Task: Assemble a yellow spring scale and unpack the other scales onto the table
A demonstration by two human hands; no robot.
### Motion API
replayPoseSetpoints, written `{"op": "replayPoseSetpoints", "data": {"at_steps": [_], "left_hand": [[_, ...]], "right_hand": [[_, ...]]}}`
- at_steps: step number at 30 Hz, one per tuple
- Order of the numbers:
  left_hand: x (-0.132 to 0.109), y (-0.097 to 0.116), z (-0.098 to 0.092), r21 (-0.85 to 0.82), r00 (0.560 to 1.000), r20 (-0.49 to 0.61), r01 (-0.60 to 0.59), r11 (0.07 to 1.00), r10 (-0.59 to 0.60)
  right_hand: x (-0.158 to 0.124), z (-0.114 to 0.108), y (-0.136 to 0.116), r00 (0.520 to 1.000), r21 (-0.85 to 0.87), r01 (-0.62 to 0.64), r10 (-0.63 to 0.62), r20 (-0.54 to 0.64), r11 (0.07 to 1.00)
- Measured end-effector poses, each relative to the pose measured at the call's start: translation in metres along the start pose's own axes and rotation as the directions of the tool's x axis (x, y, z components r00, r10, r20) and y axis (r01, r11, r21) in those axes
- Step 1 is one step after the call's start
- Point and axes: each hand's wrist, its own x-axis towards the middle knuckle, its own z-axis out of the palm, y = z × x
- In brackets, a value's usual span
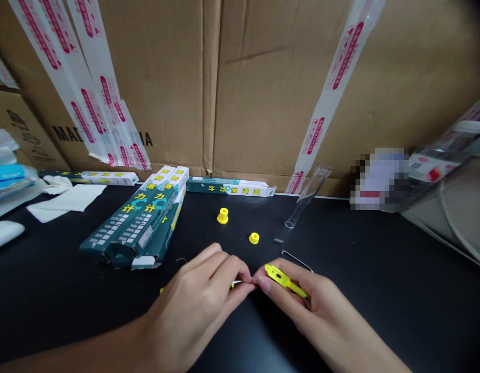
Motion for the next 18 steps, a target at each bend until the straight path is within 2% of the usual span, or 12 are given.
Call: {"op": "replayPoseSetpoints", "data": {"at_steps": [6,12,18], "left_hand": [[0.001,-0.004,0.001,-0.073,0.998,-0.030,0.060,0.996,-0.063],[0.002,-0.005,0.002,-0.106,0.990,-0.030,0.136,0.985,-0.140],[0.003,-0.006,0.004,-0.126,0.978,-0.009,0.207,0.970,-0.209]], "right_hand": [[-0.008,0.004,-0.003,0.989,-0.102,0.066,-0.079,-0.124,0.993],[-0.011,0.009,0.000,0.990,-0.169,0.131,-0.139,-0.037,0.977],[-0.011,0.012,0.002,0.972,-0.212,0.215,-0.230,-0.048,0.953]]}}
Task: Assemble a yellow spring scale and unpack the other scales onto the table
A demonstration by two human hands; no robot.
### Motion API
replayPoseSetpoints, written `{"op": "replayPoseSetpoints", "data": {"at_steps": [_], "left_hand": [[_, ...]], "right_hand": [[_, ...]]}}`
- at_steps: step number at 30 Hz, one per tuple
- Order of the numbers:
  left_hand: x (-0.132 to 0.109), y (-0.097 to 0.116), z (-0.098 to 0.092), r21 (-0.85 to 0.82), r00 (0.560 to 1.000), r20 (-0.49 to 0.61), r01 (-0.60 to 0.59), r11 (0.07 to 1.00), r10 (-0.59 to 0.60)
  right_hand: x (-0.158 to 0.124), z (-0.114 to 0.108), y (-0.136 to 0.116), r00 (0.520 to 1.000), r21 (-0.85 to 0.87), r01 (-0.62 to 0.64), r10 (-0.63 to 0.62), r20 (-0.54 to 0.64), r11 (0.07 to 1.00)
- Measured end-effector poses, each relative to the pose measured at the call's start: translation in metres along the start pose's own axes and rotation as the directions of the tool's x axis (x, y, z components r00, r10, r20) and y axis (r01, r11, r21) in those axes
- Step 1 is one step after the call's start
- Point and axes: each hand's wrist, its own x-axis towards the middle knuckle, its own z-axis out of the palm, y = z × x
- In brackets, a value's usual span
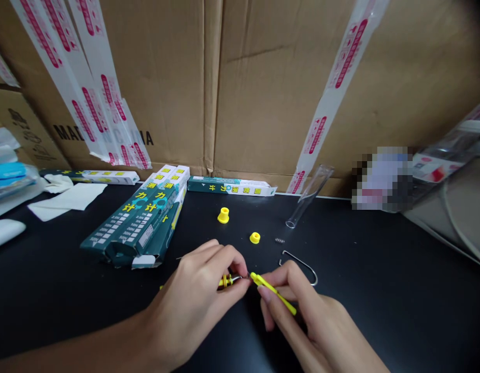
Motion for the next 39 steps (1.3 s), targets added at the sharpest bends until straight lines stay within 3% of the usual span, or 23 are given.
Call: {"op": "replayPoseSetpoints", "data": {"at_steps": [5,12,23,28,39], "left_hand": [[0.003,0.000,0.000,-0.050,0.999,0.022,0.030,0.998,-0.029],[0.008,0.002,-0.001,-0.108,0.995,0.023,0.102,0.989,-0.100],[0.005,0.002,-0.001,-0.116,0.998,-0.021,0.061,0.991,-0.063],[0.004,0.003,-0.002,-0.146,0.999,-0.032,0.032,0.989,-0.038],[0.003,0.001,-0.002,-0.143,1.000,-0.031,-0.005,0.990,0.001]], "right_hand": [[0.002,0.002,-0.002,0.999,0.006,0.033,-0.033,-0.022,0.999],[0.004,0.003,-0.003,0.999,0.055,-0.012,0.013,-0.030,0.998],[0.008,0.000,-0.001,0.995,0.055,-0.074,0.077,-0.065,0.996],[0.013,-0.004,0.001,0.987,0.045,-0.159,0.158,0.011,0.986],[0.013,-0.002,0.008,0.977,0.150,-0.206,0.195,0.084,0.967]]}}
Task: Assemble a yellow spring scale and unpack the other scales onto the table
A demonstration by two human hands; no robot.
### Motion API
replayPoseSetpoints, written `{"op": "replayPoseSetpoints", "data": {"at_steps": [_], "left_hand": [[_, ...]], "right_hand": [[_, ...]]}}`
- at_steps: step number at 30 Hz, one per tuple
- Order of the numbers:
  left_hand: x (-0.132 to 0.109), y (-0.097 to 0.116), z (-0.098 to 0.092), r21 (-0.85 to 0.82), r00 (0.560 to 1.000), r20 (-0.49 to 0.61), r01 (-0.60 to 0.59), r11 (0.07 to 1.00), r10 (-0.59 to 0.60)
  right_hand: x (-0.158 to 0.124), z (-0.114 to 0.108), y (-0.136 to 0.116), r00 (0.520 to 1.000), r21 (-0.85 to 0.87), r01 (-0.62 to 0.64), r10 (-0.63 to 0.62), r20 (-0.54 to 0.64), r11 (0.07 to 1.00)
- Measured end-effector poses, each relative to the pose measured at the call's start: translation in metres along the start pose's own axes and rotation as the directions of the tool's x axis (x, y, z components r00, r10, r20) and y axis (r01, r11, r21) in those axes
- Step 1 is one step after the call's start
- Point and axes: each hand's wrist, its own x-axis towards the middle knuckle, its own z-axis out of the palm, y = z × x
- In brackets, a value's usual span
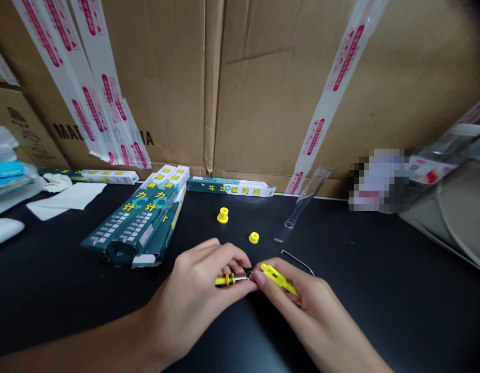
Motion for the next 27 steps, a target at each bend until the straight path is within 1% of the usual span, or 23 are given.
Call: {"op": "replayPoseSetpoints", "data": {"at_steps": [5,10,16,21,25,27], "left_hand": [[0.000,0.000,0.000,0.038,0.999,0.009,-0.033,0.999,0.032],[0.000,0.000,-0.001,0.048,1.000,-0.001,-0.028,0.998,0.029],[-0.001,-0.001,-0.001,0.050,0.999,-0.019,-0.044,0.998,0.045],[0.000,0.001,-0.002,0.051,0.996,-0.023,-0.080,0.996,0.081],[-0.002,0.000,-0.002,0.024,0.995,-0.020,-0.095,0.995,0.096],[-0.003,-0.001,-0.001,0.014,0.991,-0.027,-0.129,0.992,0.129]], "right_hand": [[0.001,0.000,-0.001,1.000,0.037,0.001,-0.002,0.018,0.999],[0.001,-0.002,-0.002,0.999,0.094,-0.047,0.045,0.026,0.994],[0.003,-0.004,-0.006,0.996,0.200,-0.088,0.080,0.044,0.976],[0.003,-0.004,-0.007,0.996,0.213,-0.083,0.076,0.040,0.973],[0.003,-0.005,-0.011,0.994,0.224,-0.109,0.106,0.024,0.969],[0.003,-0.006,-0.012,0.994,0.240,-0.113,0.111,0.023,0.964]]}}
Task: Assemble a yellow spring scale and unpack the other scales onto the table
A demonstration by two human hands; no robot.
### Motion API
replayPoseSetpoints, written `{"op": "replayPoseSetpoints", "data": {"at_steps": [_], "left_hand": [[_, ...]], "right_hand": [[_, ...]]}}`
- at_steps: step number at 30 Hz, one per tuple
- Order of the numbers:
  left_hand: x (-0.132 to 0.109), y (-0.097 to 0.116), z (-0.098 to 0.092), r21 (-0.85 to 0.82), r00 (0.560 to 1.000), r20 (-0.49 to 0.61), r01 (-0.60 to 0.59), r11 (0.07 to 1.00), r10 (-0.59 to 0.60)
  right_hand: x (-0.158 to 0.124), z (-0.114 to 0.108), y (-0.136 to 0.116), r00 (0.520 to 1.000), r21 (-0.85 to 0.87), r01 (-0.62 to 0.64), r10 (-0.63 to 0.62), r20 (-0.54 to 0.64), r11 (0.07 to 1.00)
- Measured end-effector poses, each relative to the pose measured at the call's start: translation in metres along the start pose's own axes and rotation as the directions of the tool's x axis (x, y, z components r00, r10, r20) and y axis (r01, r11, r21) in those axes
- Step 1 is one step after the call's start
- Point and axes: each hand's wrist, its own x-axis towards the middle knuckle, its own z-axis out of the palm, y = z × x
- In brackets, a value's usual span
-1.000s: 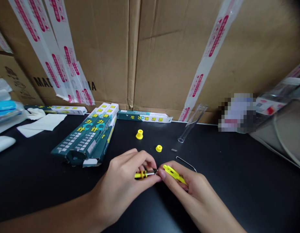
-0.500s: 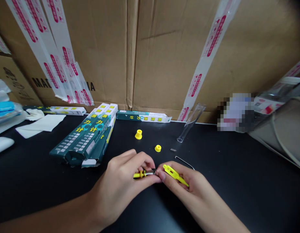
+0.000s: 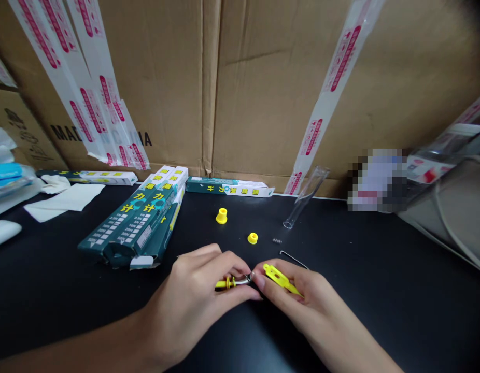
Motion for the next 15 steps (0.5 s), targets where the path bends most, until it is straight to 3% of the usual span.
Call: {"op": "replayPoseSetpoints", "data": {"at_steps": [6,15], "left_hand": [[-0.0035,0.0006,0.0043,0.031,0.986,-0.001,-0.166,0.986,0.166],[-0.0011,0.0007,0.0061,0.042,0.986,-0.033,-0.160,0.986,0.161]], "right_hand": [[-0.0013,-0.0020,0.0002,0.999,0.009,-0.015,0.016,-0.043,1.000],[-0.0038,-0.0006,0.0012,0.998,0.001,0.000,0.000,-0.057,1.000]]}}
